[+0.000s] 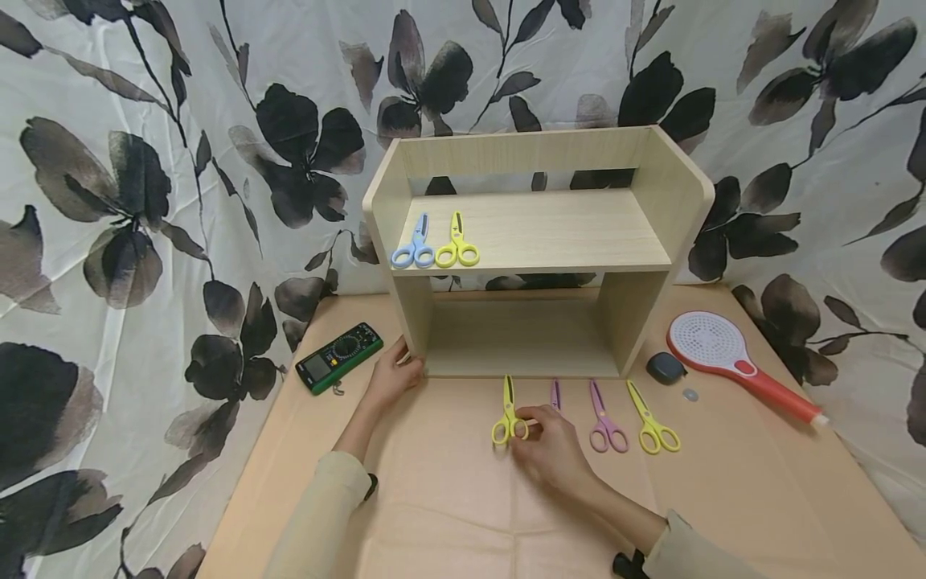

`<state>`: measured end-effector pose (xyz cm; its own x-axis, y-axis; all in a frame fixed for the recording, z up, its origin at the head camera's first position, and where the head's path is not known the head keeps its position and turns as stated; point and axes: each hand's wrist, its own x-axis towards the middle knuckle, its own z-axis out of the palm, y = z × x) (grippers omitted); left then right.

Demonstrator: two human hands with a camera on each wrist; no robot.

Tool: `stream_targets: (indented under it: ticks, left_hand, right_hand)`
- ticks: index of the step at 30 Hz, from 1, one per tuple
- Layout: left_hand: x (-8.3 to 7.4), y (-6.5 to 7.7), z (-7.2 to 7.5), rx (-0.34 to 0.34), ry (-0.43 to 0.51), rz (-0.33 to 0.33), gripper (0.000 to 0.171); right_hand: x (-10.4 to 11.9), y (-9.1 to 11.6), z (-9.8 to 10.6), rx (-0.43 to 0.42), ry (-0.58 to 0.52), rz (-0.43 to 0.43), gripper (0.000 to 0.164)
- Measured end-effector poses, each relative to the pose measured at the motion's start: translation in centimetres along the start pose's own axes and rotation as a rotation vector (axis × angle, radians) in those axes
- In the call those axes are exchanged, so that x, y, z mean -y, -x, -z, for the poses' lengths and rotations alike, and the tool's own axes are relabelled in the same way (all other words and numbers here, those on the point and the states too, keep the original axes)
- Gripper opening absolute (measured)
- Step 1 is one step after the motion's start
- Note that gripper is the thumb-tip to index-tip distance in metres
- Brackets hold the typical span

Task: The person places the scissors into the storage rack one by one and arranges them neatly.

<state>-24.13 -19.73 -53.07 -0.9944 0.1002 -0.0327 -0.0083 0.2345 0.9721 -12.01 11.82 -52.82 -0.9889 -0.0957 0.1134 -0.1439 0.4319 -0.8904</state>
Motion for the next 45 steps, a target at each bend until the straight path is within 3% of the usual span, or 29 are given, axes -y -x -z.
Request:
stream_targets:
  ticks: [8, 15, 21, 28, 39, 45]
  left_hand:
    - [0.0, 0.1, 0.1, -0.004, -0.002, 0.009, 0.069]
    - [0.1, 0.1, 0.3, 0.001, -0.004, 0.011, 0.069]
    - [0.2, 0.0, 0.4, -0.005, -0.014, 0.011, 0.07]
    - [0.2, 0.0, 0.4, 0.0, -0.014, 0.014, 0.069]
    - [0.0, 0.1, 0.3, 0.0, -0.019, -0.002, 0.069]
    - [0.1, 0.1, 0.1, 0.01, -0.006, -0.008, 0.069]
  right_hand:
    - [2.0, 0.9, 1.4, -0.009, -0.068, -0.005, 0.039]
    - [4.8, 1.4, 3.2, -0.041, -0.058, 0.104, 0.042]
    - [7.7, 1.3, 5.2, -0.035, -0.09, 0.257, 0.043]
    - [11.1, 0.8, 7.4, -0.014, -0.123, 0.303, 0.043]
    - [14.8, -2.9, 9.3, -0.054, -0.179, 0.455, 0.045]
    - [16.5, -6.6, 10.1, -0.125, -0.081, 0.477, 0.04]
